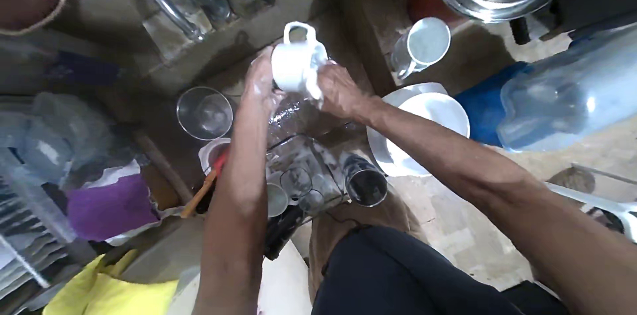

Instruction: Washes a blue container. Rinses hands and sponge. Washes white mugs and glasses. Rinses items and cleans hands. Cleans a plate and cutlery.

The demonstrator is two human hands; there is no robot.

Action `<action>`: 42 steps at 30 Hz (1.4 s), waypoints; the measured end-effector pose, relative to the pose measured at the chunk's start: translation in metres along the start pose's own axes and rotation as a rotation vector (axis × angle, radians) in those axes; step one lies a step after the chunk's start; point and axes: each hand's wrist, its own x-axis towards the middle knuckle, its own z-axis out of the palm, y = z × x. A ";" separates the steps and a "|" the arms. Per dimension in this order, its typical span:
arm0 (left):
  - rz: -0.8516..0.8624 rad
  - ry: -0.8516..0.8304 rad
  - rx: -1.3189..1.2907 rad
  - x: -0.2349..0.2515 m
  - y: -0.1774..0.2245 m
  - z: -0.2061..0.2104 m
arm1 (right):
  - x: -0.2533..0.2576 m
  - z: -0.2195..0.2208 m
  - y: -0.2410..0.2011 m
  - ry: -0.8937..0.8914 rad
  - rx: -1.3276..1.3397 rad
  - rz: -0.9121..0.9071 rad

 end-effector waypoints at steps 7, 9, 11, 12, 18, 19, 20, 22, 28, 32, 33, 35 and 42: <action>0.645 -0.027 -0.104 0.022 -0.039 0.005 | 0.008 -0.015 -0.025 0.111 1.432 0.564; 0.537 -0.052 -0.112 0.014 -0.030 0.006 | 0.004 -0.013 -0.023 0.113 1.029 0.420; 0.332 -0.045 -0.127 0.004 -0.022 0.005 | 0.003 -0.010 -0.014 0.038 0.380 0.187; 0.252 -0.045 -0.092 0.001 -0.018 0.002 | 0.003 -0.010 -0.008 -0.026 0.120 0.062; 0.071 -0.008 0.196 -0.001 0.006 -0.010 | -0.007 0.016 -0.004 0.058 -0.117 -0.028; 0.145 0.012 0.153 -0.001 0.004 -0.009 | -0.007 0.023 -0.012 0.115 0.062 0.081; 0.240 0.017 0.095 0.000 0.001 -0.007 | -0.005 0.025 -0.021 0.177 0.321 0.215; 0.476 0.031 -0.002 0.007 -0.012 -0.004 | 0.006 0.016 -0.044 0.267 1.053 0.519; 0.252 -0.026 0.043 -0.002 -0.007 -0.006 | 0.005 0.002 -0.022 0.208 0.977 0.438; 0.063 0.037 0.108 -0.001 0.003 -0.004 | -0.006 0.008 -0.015 0.037 0.182 0.079; 0.136 0.067 0.077 0.001 -0.001 -0.003 | -0.004 0.004 -0.019 0.008 0.300 0.137; 0.303 0.053 0.001 0.004 -0.012 -0.003 | -0.007 -0.008 -0.020 -0.047 0.829 0.343; 0.236 0.069 0.140 0.018 -0.015 -0.024 | -0.037 -0.043 0.009 0.381 0.731 0.132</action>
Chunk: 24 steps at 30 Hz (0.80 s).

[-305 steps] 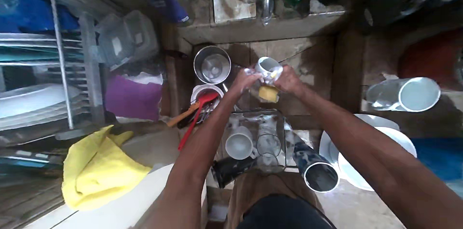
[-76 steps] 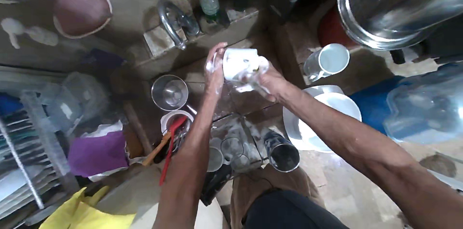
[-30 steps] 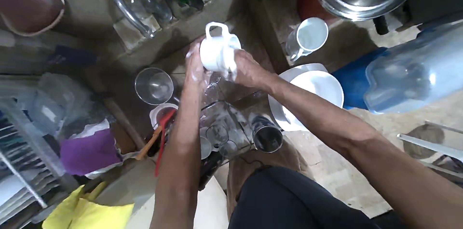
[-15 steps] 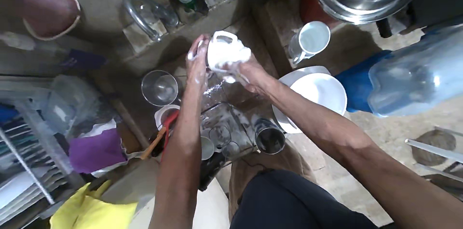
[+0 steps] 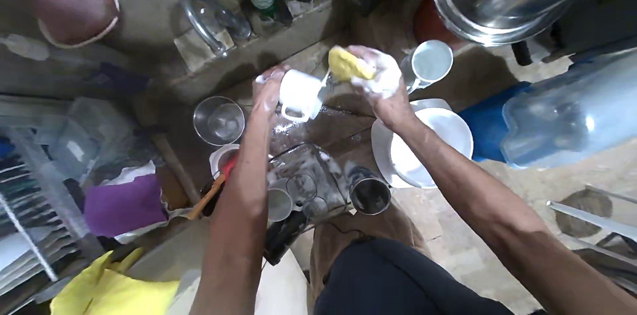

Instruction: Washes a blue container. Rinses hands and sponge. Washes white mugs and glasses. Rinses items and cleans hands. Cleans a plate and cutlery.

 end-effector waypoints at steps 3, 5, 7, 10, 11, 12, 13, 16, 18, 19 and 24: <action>-0.109 -0.073 0.166 -0.017 0.017 0.010 | 0.007 0.011 0.014 -0.209 -0.670 -0.272; -0.126 -0.134 0.222 -0.026 0.028 0.013 | 0.016 0.028 0.016 -0.271 -0.831 -0.461; -0.032 -0.122 0.132 -0.029 0.030 0.012 | 0.018 0.041 0.023 -0.059 -0.689 -0.407; 0.323 -0.152 -0.200 -0.023 0.029 0.009 | 0.010 0.066 0.016 0.155 -0.189 0.118; 0.424 -0.144 -0.267 -0.020 0.028 0.012 | 0.010 0.075 0.010 0.183 0.030 0.288; 0.497 -0.135 -0.317 -0.018 0.025 0.014 | 0.010 0.082 0.005 0.200 0.255 0.446; 0.548 -0.132 -0.334 -0.015 0.023 0.014 | 0.011 0.086 -0.002 0.189 0.469 0.588; 0.558 -0.144 -0.289 -0.008 0.018 0.008 | 0.012 0.080 -0.013 0.067 0.756 0.805; 0.427 -0.179 -0.271 -0.012 0.017 0.004 | 0.020 0.073 -0.004 0.079 0.556 0.738; 0.324 -0.181 -0.316 -0.017 0.020 0.006 | 0.025 0.069 0.000 0.104 0.367 0.673; 0.132 -0.078 -0.608 -0.025 0.040 0.028 | 0.030 0.077 -0.001 0.153 0.210 0.614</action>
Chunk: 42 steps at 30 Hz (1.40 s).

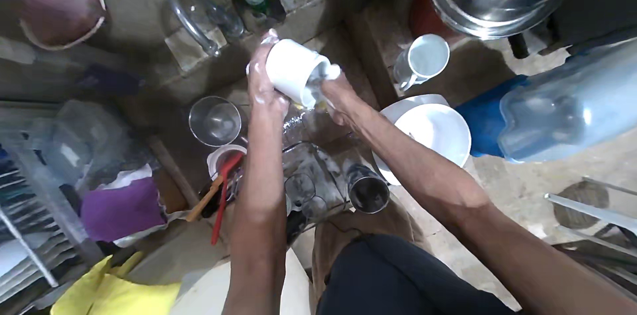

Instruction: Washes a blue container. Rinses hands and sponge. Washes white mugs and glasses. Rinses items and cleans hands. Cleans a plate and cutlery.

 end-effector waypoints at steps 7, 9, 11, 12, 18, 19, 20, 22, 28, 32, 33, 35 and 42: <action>-0.012 -0.021 -0.151 -0.001 -0.021 0.011 | -0.008 -0.016 0.001 0.014 0.002 0.016; -0.079 0.056 -0.080 -0.013 -0.022 0.011 | 0.001 -0.021 0.006 0.092 -0.285 -0.269; -0.086 0.135 0.090 -0.024 -0.027 0.011 | 0.012 -0.023 0.003 0.146 -0.665 -0.514; -0.096 0.176 0.149 -0.028 -0.028 0.015 | 0.014 -0.023 0.001 0.164 -0.822 -0.604; -0.150 0.203 0.134 -0.016 -0.032 -0.018 | 0.003 -0.028 0.009 -0.052 -0.874 -0.818; -0.159 0.177 0.140 -0.018 -0.034 -0.025 | 0.001 -0.033 0.010 -0.115 -0.754 -0.811; -0.166 0.154 0.140 -0.020 -0.036 -0.029 | 0.000 -0.039 0.011 -0.154 -0.608 -0.785; -0.166 0.118 0.132 -0.025 -0.037 -0.033 | 0.001 -0.048 0.013 -0.131 -0.334 -0.747; -0.189 0.037 0.147 -0.024 -0.046 -0.036 | 0.024 -0.038 0.018 0.040 -0.804 -0.396; -0.186 0.003 0.167 -0.025 -0.044 -0.034 | 0.033 -0.039 0.024 0.137 -0.843 -0.440; -0.174 -0.021 0.167 -0.024 -0.041 -0.033 | 0.031 -0.041 0.026 0.169 -0.817 -0.517; -0.140 -0.047 0.180 -0.023 -0.032 -0.032 | 0.028 -0.044 0.033 0.184 -0.777 -0.633; -0.111 -0.164 0.381 -0.019 -0.016 -0.018 | 0.011 -0.034 0.018 0.095 -1.064 -0.401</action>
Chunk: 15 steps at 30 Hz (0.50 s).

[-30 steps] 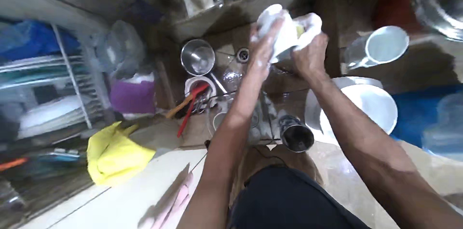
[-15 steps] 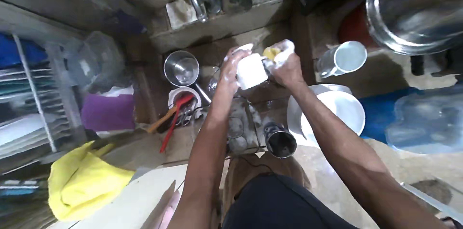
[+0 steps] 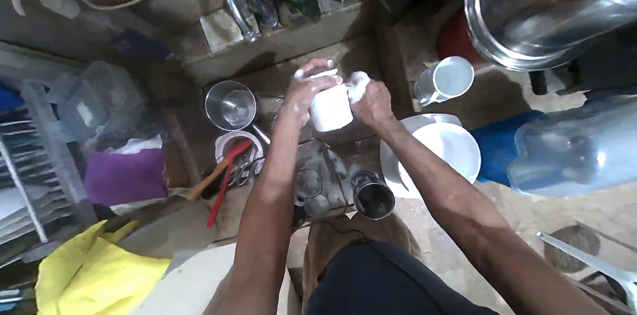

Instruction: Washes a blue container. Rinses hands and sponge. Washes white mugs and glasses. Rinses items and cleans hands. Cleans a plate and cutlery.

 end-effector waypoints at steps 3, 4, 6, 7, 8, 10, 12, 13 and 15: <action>-0.048 0.194 0.354 0.017 -0.002 0.005 | -0.006 -0.009 -0.008 0.064 -0.178 -0.102; -0.091 0.251 0.466 0.023 -0.005 0.006 | -0.009 -0.010 -0.011 0.076 -0.204 -0.138; -0.162 0.291 0.639 0.036 -0.008 0.010 | -0.014 -0.013 -0.023 0.024 -0.217 -0.170; -0.179 0.283 0.699 0.042 -0.009 0.012 | -0.017 -0.011 -0.029 0.001 -0.207 -0.167; -0.182 0.276 0.726 0.045 -0.013 0.015 | -0.020 -0.009 -0.030 -0.007 -0.172 -0.151; -0.163 0.279 0.653 0.047 -0.018 0.019 | -0.017 -0.003 -0.022 -0.045 -0.010 -0.079; -0.106 0.211 0.393 0.041 -0.019 0.015 | -0.008 0.001 -0.005 -0.075 0.212 -0.050; -0.114 0.141 0.272 0.036 -0.018 0.010 | -0.007 0.001 0.002 -0.076 0.307 -0.056; -0.162 -0.038 0.108 0.029 -0.016 -0.005 | -0.003 0.002 0.015 -0.095 0.459 -0.047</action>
